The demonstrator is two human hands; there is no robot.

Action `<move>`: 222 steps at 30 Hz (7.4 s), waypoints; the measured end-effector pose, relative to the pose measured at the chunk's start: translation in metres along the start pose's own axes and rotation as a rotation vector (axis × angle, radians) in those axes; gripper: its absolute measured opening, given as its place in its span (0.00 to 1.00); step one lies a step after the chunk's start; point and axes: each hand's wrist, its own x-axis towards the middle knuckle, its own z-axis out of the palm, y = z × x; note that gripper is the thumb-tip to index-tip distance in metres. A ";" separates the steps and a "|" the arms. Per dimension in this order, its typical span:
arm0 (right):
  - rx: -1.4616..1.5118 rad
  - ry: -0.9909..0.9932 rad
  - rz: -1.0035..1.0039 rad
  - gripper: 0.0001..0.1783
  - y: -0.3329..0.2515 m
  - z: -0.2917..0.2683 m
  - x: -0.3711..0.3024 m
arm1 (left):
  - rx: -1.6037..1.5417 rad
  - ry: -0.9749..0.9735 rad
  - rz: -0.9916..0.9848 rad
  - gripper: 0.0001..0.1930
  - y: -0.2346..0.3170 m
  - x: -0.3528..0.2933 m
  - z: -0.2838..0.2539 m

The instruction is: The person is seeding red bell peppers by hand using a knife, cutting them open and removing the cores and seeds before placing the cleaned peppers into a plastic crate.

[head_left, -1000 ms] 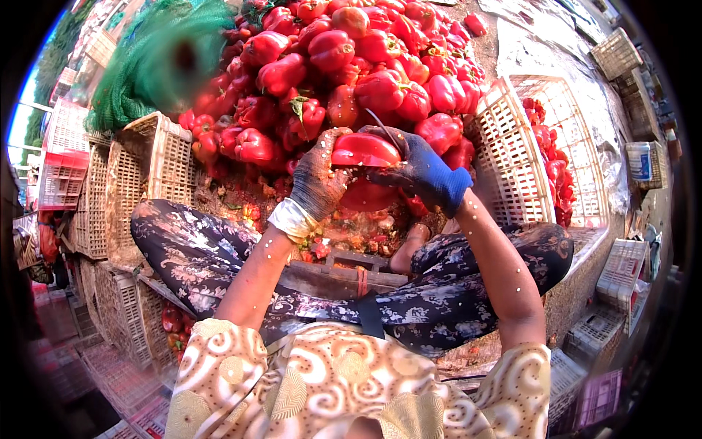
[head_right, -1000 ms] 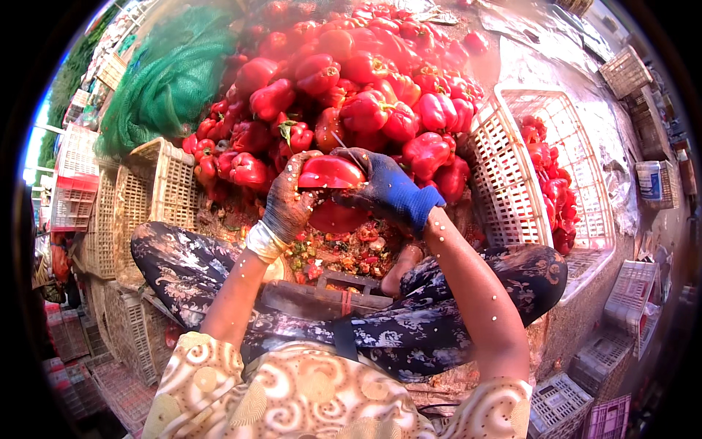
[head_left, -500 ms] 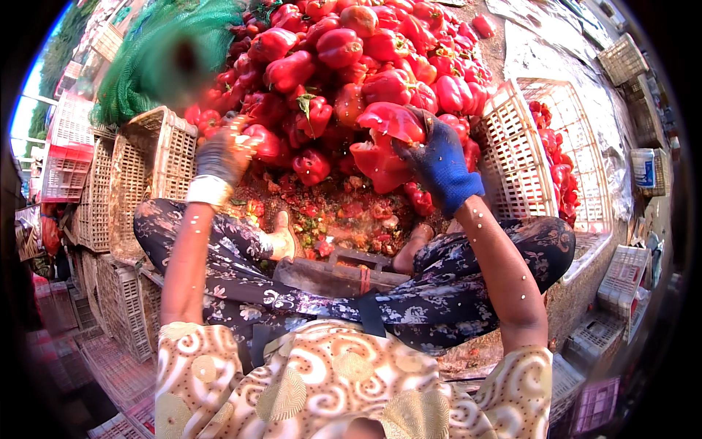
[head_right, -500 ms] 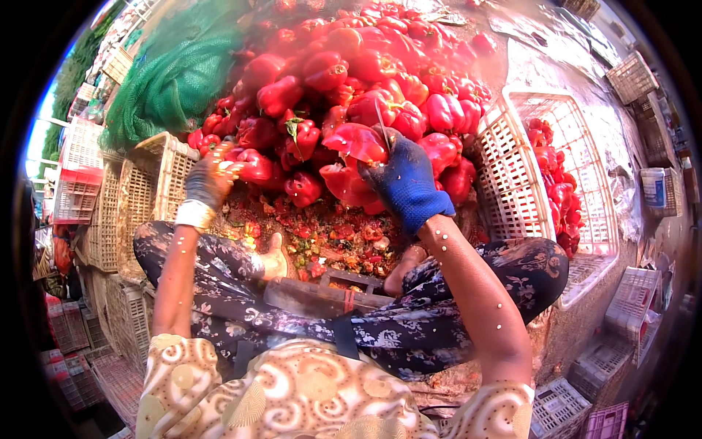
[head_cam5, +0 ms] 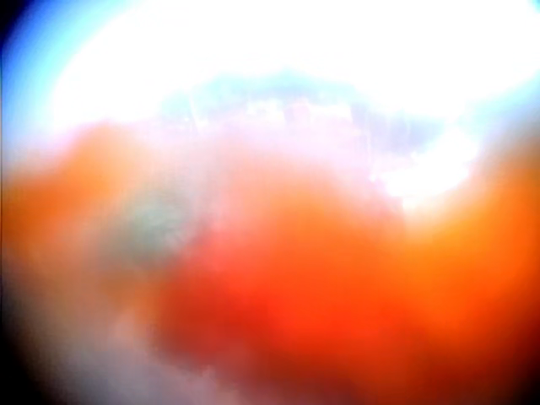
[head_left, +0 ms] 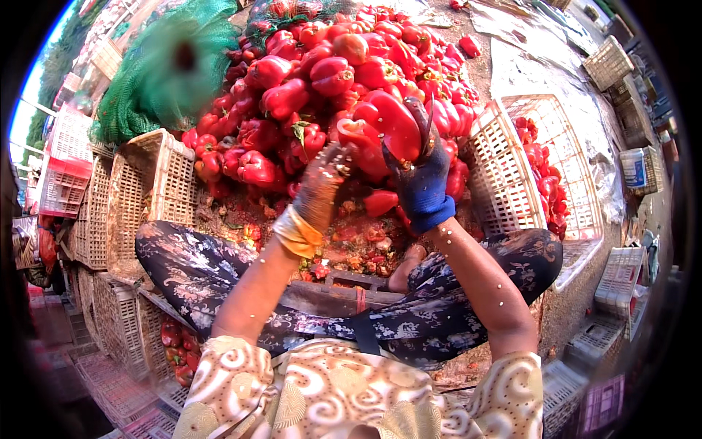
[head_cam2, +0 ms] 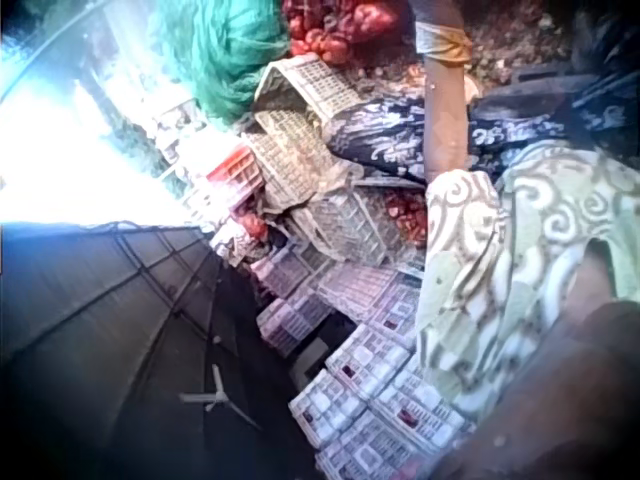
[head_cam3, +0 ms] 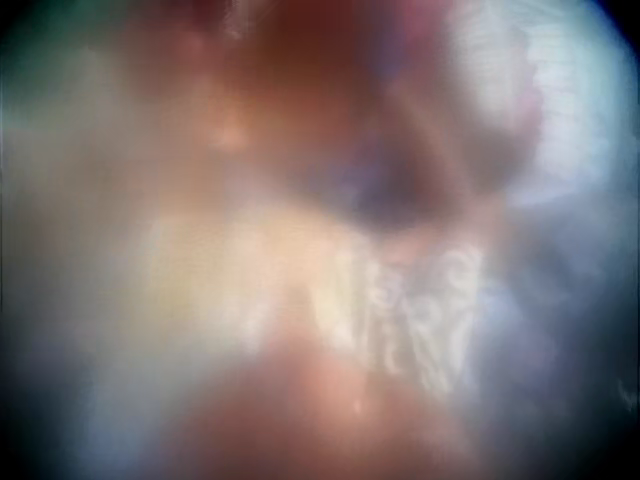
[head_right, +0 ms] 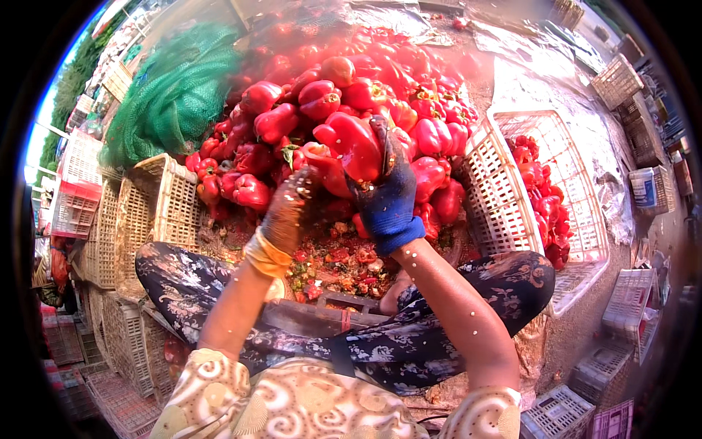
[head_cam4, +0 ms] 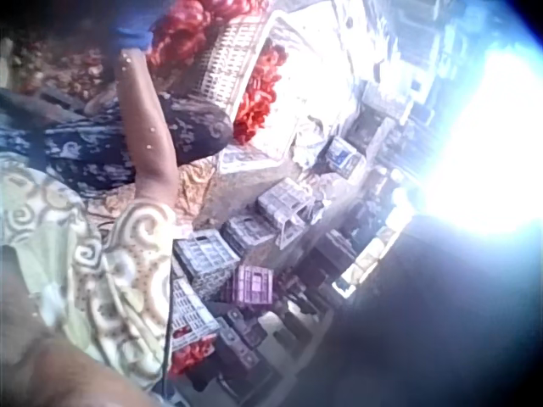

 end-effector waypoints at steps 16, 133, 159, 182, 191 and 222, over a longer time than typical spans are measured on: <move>0.191 -0.070 0.410 0.14 0.010 -0.021 -0.009 | 0.129 0.216 0.228 0.13 -0.025 0.003 0.053; 0.510 -0.395 0.521 0.14 0.015 -0.020 -0.016 | -1.044 -0.383 -0.103 0.25 -0.040 0.034 -0.009; -0.186 -0.566 -0.095 0.28 -0.009 -0.010 -0.030 | -0.573 0.238 -0.054 0.15 -0.064 0.026 -0.023; 0.112 -0.538 0.406 0.17 0.008 -0.027 -0.021 | 0.890 -0.133 0.153 0.28 0.009 -0.015 -0.013; 0.033 -0.466 0.264 0.15 0.002 -0.020 -0.026 | 1.185 -0.145 0.135 0.32 0.027 -0.019 -0.046; 1.745 0.244 0.959 0.23 0.048 -0.180 0.004 | 1.668 -0.429 -0.284 0.44 -0.189 0.075 -0.024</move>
